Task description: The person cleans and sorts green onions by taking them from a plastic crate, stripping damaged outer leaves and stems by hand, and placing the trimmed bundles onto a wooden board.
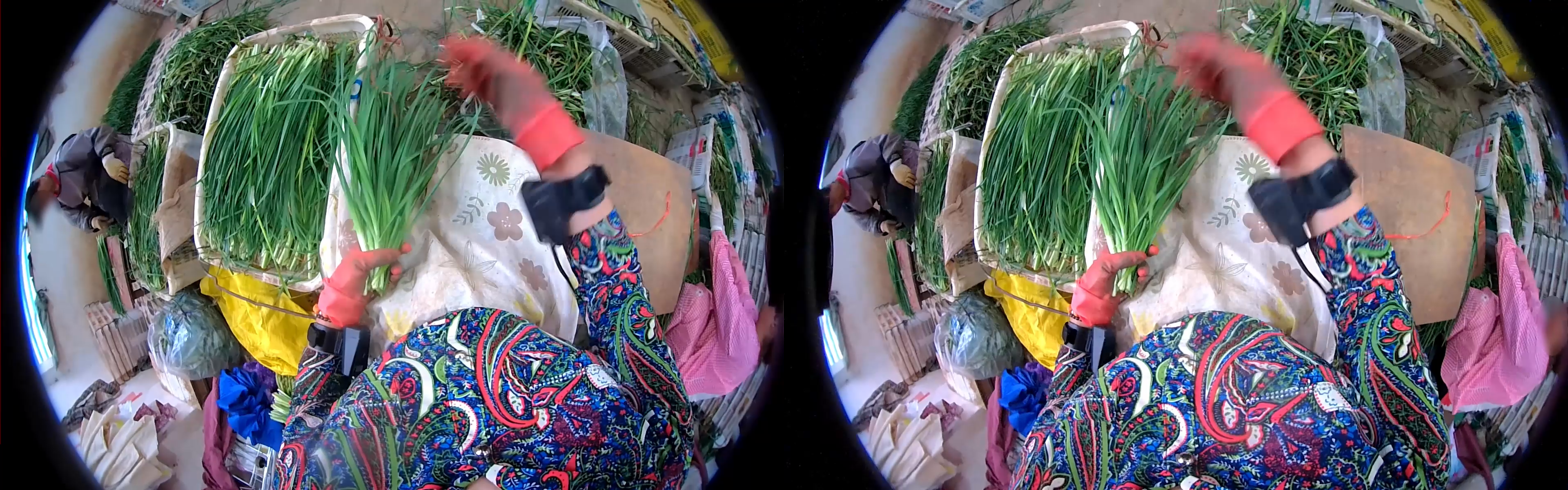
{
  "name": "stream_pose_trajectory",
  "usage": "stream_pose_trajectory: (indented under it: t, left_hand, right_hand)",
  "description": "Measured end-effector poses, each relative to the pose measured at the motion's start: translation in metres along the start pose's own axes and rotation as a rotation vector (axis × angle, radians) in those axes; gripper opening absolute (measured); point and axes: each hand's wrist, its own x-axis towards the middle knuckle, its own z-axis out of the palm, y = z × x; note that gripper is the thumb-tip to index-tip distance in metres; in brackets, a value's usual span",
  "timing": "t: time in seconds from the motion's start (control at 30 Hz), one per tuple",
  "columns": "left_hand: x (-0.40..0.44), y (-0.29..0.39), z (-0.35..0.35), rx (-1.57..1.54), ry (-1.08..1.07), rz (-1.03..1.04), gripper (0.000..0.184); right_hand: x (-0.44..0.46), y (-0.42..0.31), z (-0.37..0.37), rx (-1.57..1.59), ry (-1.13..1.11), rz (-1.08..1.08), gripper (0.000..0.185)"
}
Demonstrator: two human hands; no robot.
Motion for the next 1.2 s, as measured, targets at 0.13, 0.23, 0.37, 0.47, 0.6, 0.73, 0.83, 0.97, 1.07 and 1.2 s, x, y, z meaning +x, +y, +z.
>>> stream_pose_trajectory:
  t: [0.13, 0.23, 0.37, 0.47, 0.6, 0.73, 0.83, 0.97, 1.07, 1.2]
  left_hand:
    - [0.001, -0.002, 0.003, 0.055, 0.007, 0.011, 0.025]
    - [-0.001, 0.003, 0.005, 0.064, 0.025, -0.009, 0.026]
    - [-0.007, 0.01, 0.009, 0.027, 0.006, 0.008, 0.027]
    - [-0.01, 0.009, 0.008, 0.082, 0.023, 0.08, 0.026]
    - [-0.018, 0.009, 0.001, 0.156, 0.021, 0.081, 0.025]
    - [-0.027, 0.007, -0.004, 0.233, -0.026, 0.114, 0.024]
    - [-0.029, 0.002, -0.018, 0.307, -0.094, 0.033, 0.027]
    - [-0.046, 0.002, -0.034, 0.322, -0.054, -0.02, 0.028]
    - [-0.057, 0.0, -0.05, 0.396, 0.008, -0.035, 0.027]
    - [-0.06, 0.005, -0.058, 0.441, 0.109, 0.069, 0.023]
  right_hand:
    - [-0.046, 0.072, 0.046, -0.28, -0.321, 0.48, 0.032]
    - [-0.07, 0.084, 0.066, -0.461, -0.358, 0.465, 0.028]
    - [-0.078, 0.066, 0.073, -0.315, -0.329, 0.452, 0.022]
    - [-0.054, 0.05, 0.049, -0.05, -0.162, 0.392, 0.016]
    - [-0.014, 0.028, 0.014, -0.179, 0.07, 0.206, 0.037]
    - [0.015, 0.041, 0.004, -0.563, 0.04, 0.127, 0.075]
    - [0.035, 0.045, -0.007, -0.851, 0.042, -0.024, 0.045]
    - [0.069, -0.001, -0.048, -0.759, -0.019, 0.119, 0.026]
    - [0.077, -0.07, -0.095, -0.435, 0.098, -0.203, 0.026]
    - [0.095, -0.089, -0.206, -0.29, 0.268, -0.142, 0.032]
